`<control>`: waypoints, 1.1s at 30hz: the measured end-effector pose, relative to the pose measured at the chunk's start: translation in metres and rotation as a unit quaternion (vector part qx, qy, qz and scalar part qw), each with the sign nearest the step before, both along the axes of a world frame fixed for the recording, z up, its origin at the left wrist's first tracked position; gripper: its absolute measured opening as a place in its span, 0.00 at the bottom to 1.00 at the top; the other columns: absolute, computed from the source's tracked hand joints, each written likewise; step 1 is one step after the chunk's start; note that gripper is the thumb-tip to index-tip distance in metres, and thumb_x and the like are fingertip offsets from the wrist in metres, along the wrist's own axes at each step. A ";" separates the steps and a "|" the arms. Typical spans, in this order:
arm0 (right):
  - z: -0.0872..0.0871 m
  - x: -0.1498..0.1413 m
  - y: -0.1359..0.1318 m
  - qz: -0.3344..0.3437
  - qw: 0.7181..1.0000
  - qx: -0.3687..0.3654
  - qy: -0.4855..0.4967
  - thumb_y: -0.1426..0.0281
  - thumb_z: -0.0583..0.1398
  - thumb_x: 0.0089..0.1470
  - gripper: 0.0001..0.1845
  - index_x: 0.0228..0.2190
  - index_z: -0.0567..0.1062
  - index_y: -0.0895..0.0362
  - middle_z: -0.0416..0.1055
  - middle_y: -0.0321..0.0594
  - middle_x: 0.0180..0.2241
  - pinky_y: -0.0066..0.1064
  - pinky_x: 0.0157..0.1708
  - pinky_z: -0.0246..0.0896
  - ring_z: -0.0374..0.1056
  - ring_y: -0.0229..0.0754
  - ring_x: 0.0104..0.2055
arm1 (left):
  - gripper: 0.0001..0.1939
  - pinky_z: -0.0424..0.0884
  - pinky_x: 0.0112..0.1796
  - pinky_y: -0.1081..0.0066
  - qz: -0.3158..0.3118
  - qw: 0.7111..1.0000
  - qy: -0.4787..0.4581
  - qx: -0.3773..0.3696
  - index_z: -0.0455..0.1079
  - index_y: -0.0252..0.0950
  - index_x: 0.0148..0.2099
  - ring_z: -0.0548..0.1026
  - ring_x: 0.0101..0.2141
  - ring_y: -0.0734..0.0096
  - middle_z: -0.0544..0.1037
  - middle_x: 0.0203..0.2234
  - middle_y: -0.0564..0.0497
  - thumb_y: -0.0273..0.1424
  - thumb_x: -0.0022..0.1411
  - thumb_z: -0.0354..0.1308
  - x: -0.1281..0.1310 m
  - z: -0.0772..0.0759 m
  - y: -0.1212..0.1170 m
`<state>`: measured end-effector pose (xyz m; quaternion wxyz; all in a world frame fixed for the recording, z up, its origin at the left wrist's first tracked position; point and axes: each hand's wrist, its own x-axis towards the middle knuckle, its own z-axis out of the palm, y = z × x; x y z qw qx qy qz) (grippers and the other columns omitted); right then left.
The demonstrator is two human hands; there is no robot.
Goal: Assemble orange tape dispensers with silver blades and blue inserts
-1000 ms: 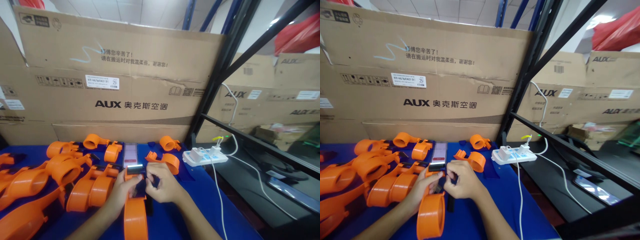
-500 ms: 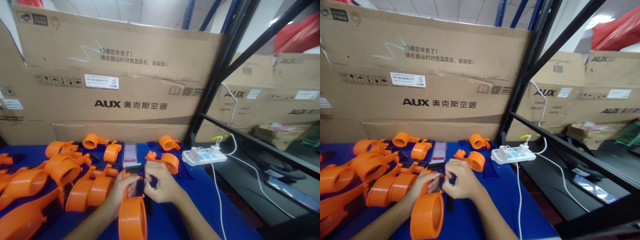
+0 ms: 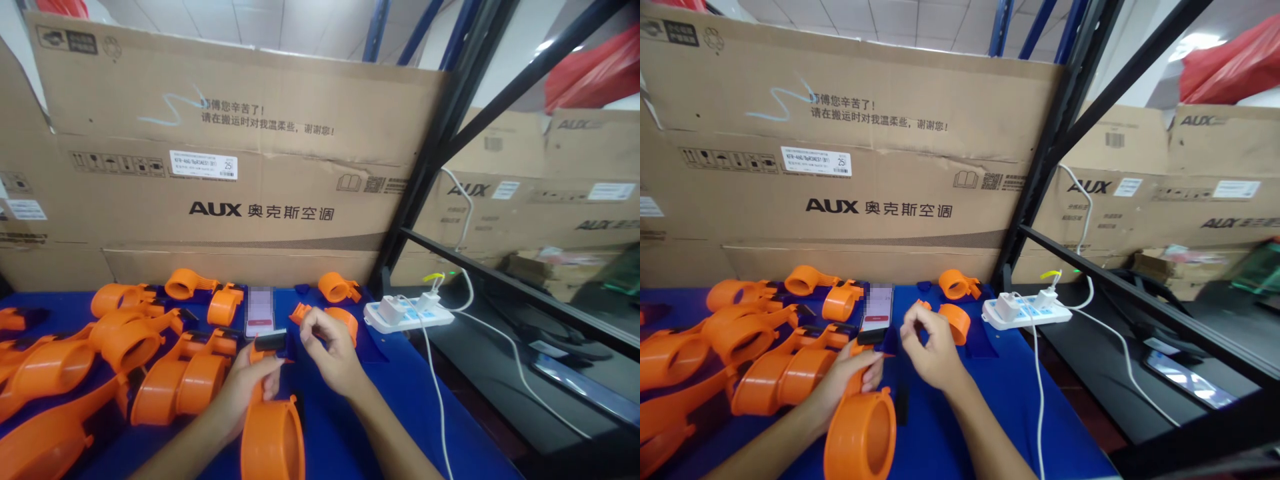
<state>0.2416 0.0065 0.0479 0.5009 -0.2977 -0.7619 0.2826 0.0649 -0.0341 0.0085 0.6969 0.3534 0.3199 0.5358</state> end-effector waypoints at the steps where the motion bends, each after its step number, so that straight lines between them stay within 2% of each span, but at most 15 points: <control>1: 0.002 0.000 0.000 0.010 0.999 -0.035 0.016 0.65 0.58 0.64 0.06 0.36 0.70 0.54 0.68 0.36 0.30 0.32 0.32 0.59 0.64 0.40 0.31 | 0.14 0.57 0.22 0.76 -0.009 1.000 -0.008 0.001 0.65 0.37 0.33 0.61 0.17 0.80 0.66 0.15 0.59 0.36 0.57 0.69 0.000 0.001 -0.001; 2: 0.004 -0.001 0.001 0.035 0.997 -0.068 0.027 0.63 0.59 0.64 0.09 0.43 0.72 0.54 0.71 0.39 0.35 0.34 0.36 0.63 0.68 0.42 0.36 | 0.14 0.59 0.23 0.76 -0.018 1.000 -0.017 0.001 0.67 0.36 0.36 0.62 0.17 0.80 0.69 0.16 0.58 0.36 0.58 0.69 0.000 0.002 -0.001; 4: 0.008 -0.002 -0.001 0.116 0.984 -0.128 0.036 0.60 0.60 0.65 0.21 0.56 0.68 0.52 0.74 0.44 0.46 0.38 0.45 0.66 0.71 0.47 0.47 | 0.17 0.61 0.22 0.76 -0.036 0.999 -0.026 0.009 0.68 0.36 0.42 0.64 0.17 0.79 0.75 0.19 0.53 0.37 0.57 0.70 0.000 0.003 -0.001; 7: 0.014 -0.003 -0.005 0.219 0.956 -0.188 0.048 0.57 0.58 0.67 0.25 0.62 0.65 0.50 0.73 0.47 0.55 0.44 0.55 0.63 0.70 0.51 0.57 | 0.26 0.62 0.21 0.76 -0.056 0.998 -0.024 0.028 0.67 0.37 0.52 0.66 0.15 0.78 0.81 0.24 0.49 0.38 0.55 0.71 -0.001 0.001 -0.002; 9: 0.016 -0.003 -0.006 0.252 0.942 -0.215 0.051 0.55 0.58 0.66 0.25 0.60 0.67 0.51 0.73 0.48 0.56 0.42 0.52 0.65 0.71 0.51 0.56 | 0.31 0.66 0.22 0.75 -0.064 0.997 -0.027 0.028 0.64 0.38 0.59 0.67 0.15 0.77 0.78 0.20 0.53 0.36 0.57 0.71 -0.003 -0.001 -0.003; 12: 0.013 -0.002 -0.005 0.274 0.926 -0.255 0.047 0.50 0.60 0.62 0.27 0.56 0.70 0.52 0.75 0.47 0.52 0.34 0.37 0.67 0.73 0.48 0.46 | 0.43 0.70 0.23 0.73 -0.087 0.996 -0.020 0.023 0.52 0.39 0.69 0.69 0.15 0.73 0.73 0.14 0.58 0.36 0.58 0.71 -0.004 -0.003 -0.007; 14: 0.010 -0.003 -0.002 0.272 0.922 -0.273 0.048 0.48 0.62 0.60 0.27 0.52 0.71 0.52 0.75 0.44 0.46 0.30 0.31 0.62 0.72 0.44 0.39 | 0.53 0.74 0.25 0.69 -0.096 0.995 -0.002 0.025 0.45 0.42 0.73 0.76 0.18 0.67 0.79 0.20 0.54 0.34 0.54 0.74 -0.004 -0.002 -0.010; 16: 0.007 -0.004 0.000 0.239 0.932 -0.267 0.050 0.50 0.64 0.59 0.25 0.49 0.70 0.53 0.74 0.41 0.41 0.29 0.31 0.60 0.69 0.41 0.37 | 0.57 0.78 0.31 0.63 -0.095 0.995 0.005 0.028 0.46 0.47 0.73 0.83 0.27 0.59 0.84 0.36 0.44 0.33 0.50 0.77 -0.003 0.000 -0.010; 18: 0.004 -0.006 0.002 0.186 0.953 -0.234 0.045 0.52 0.66 0.59 0.23 0.46 0.69 0.53 0.70 0.36 0.36 0.29 0.32 0.59 0.67 0.39 0.35 | 0.51 0.81 0.35 0.58 -0.079 0.996 0.004 0.034 0.54 0.49 0.70 0.85 0.34 0.53 0.79 0.53 0.38 0.36 0.50 0.77 -0.001 0.002 -0.008; 20: 0.003 -0.009 0.002 0.144 0.969 -0.197 0.034 0.53 0.66 0.59 0.21 0.43 0.67 0.53 0.67 0.34 0.33 0.29 0.33 0.58 0.64 0.37 0.33 | 0.40 0.81 0.36 0.57 -0.046 0.998 0.016 0.044 0.63 0.45 0.65 0.85 0.35 0.52 0.72 0.61 0.36 0.39 0.54 0.75 0.001 0.003 -0.005; 23: 0.001 -0.013 0.000 0.132 0.974 -0.181 0.033 0.54 0.65 0.60 0.20 0.41 0.65 0.53 0.65 0.31 0.31 0.28 0.31 0.56 0.60 0.35 0.30 | 0.34 0.81 0.33 0.60 -0.010 0.998 0.044 0.051 0.66 0.41 0.63 0.85 0.33 0.56 0.72 0.61 0.35 0.39 0.58 0.72 0.002 0.002 -0.001; 29: 0.000 -0.017 -0.003 0.129 0.974 -0.183 0.045 0.54 0.65 0.61 0.21 0.37 0.61 0.52 0.62 0.30 0.30 0.27 0.28 0.53 0.55 0.34 0.28 | 0.37 0.81 0.35 0.61 -0.020 0.999 0.042 0.029 0.60 0.37 0.66 0.84 0.31 0.56 0.83 0.44 0.38 0.39 0.60 0.70 0.000 0.004 -0.004; 33: -0.001 -0.015 -0.002 0.125 0.975 -0.181 0.041 0.53 0.65 0.60 0.22 0.36 0.60 0.52 0.62 0.29 0.30 0.27 0.27 0.53 0.56 0.34 0.27 | 0.36 0.80 0.35 0.61 -0.026 0.999 0.030 0.018 0.61 0.37 0.64 0.84 0.31 0.55 0.84 0.39 0.41 0.39 0.59 0.71 0.001 0.008 -0.007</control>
